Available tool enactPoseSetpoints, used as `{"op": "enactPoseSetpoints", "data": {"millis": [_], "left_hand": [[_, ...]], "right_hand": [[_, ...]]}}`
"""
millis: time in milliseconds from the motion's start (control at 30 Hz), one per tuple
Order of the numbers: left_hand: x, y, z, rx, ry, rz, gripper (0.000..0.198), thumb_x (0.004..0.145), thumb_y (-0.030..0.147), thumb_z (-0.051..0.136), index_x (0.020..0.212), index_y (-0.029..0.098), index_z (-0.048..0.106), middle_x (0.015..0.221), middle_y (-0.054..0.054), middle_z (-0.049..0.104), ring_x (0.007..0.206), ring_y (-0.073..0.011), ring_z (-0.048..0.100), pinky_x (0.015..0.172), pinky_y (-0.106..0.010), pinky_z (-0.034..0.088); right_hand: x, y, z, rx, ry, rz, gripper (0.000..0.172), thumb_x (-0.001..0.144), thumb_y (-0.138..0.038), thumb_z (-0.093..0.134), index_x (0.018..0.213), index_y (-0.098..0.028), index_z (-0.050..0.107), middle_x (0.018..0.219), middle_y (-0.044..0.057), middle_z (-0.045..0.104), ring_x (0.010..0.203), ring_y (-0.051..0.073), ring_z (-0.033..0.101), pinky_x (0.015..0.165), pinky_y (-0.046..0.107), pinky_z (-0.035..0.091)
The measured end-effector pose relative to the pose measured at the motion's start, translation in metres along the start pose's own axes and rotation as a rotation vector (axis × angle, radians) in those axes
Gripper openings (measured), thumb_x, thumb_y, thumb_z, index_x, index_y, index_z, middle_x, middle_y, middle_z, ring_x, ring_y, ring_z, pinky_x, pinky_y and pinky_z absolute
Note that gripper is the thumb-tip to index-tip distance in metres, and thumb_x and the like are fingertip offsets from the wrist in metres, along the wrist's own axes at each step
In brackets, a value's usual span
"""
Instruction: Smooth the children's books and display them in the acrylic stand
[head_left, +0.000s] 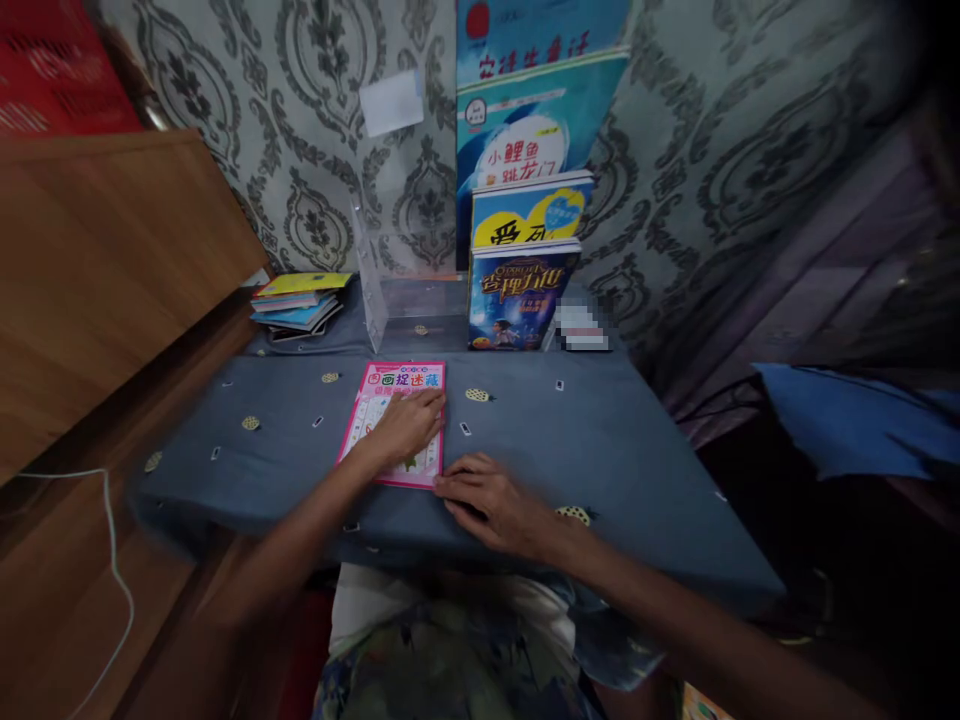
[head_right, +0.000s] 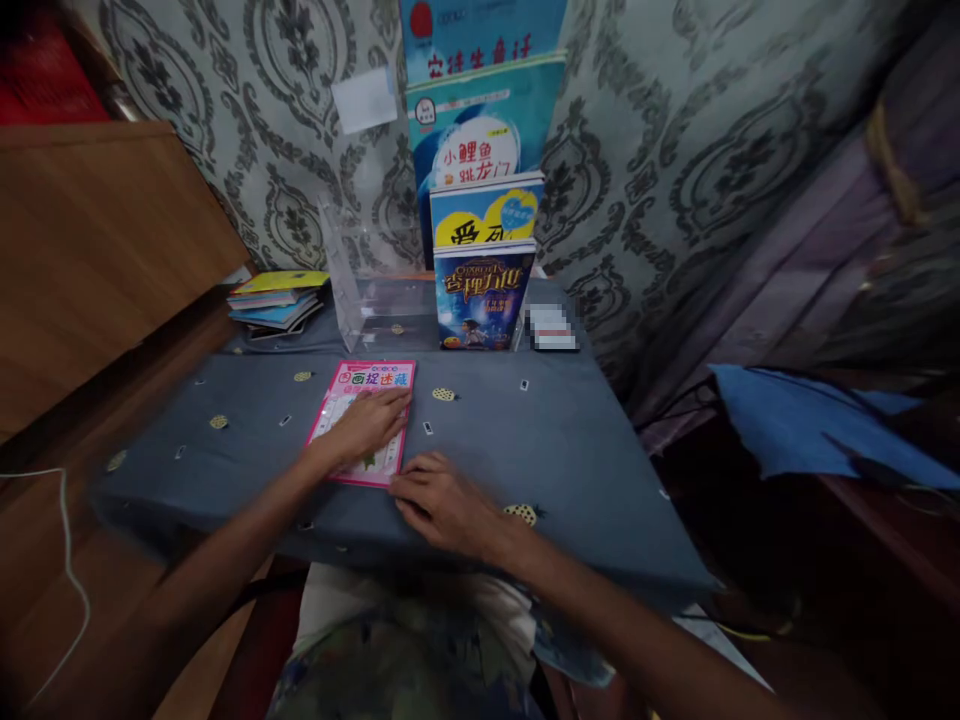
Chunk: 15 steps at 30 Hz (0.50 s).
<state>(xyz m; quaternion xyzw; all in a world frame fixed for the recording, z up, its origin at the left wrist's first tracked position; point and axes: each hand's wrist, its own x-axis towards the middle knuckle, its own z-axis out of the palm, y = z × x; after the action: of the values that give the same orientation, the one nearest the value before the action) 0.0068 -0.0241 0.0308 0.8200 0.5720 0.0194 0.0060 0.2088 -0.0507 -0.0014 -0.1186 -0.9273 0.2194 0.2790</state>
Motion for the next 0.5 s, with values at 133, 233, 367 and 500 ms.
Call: {"op": "enactPoseSetpoints", "data": {"millis": [133,233,367,500], "left_hand": [[0.042,-0.008,-0.006,0.013,-0.043,-0.06,0.037,0.1,0.025,0.044,0.134,0.015,0.057,0.149,-0.016,0.052,0.133,-0.0278,0.054,0.107,-0.049,0.045],[0.061,-0.011,-0.007,0.01,-0.055,-0.08,0.035,0.099,0.023,0.047,0.129,0.012,0.06,0.147,-0.018,0.053,0.131,-0.0282,0.056,0.107,-0.047,0.045],[0.065,-0.014,-0.004,-0.008,-0.053,-0.077,0.038,0.101,0.026,0.043,0.133,0.013,0.057,0.149,-0.018,0.051,0.134,-0.0299,0.053,0.109,-0.055,0.043],[0.053,-0.025,0.006,-0.114,-0.081,-0.035,0.048,0.103,0.025,0.035,0.149,0.015,0.039,0.16,-0.017,0.035,0.15,-0.0279,0.032,0.117,-0.065,0.025]], "right_hand": [[0.0,0.0,-0.001,0.016,-0.001,-0.006,0.022,0.095,-0.017,0.053,0.106,-0.019,0.071,0.097,0.01,0.074,0.096,0.022,0.064,0.087,0.039,0.052],[-0.001,0.0,-0.001,0.039,0.009,-0.001,0.021,0.095,-0.016,0.054,0.106,-0.018,0.071,0.097,0.009,0.074,0.098,0.022,0.064,0.089,0.038,0.052],[0.001,0.0,-0.003,0.05,0.01,0.018,0.019,0.094,-0.016,0.055,0.104,-0.018,0.071,0.097,0.009,0.074,0.098,0.021,0.064,0.09,0.038,0.051],[0.011,0.003,-0.002,0.039,0.032,0.035,0.017,0.094,-0.017,0.056,0.093,-0.019,0.073,0.09,0.008,0.074,0.094,0.021,0.065,0.092,0.04,0.05]]}}
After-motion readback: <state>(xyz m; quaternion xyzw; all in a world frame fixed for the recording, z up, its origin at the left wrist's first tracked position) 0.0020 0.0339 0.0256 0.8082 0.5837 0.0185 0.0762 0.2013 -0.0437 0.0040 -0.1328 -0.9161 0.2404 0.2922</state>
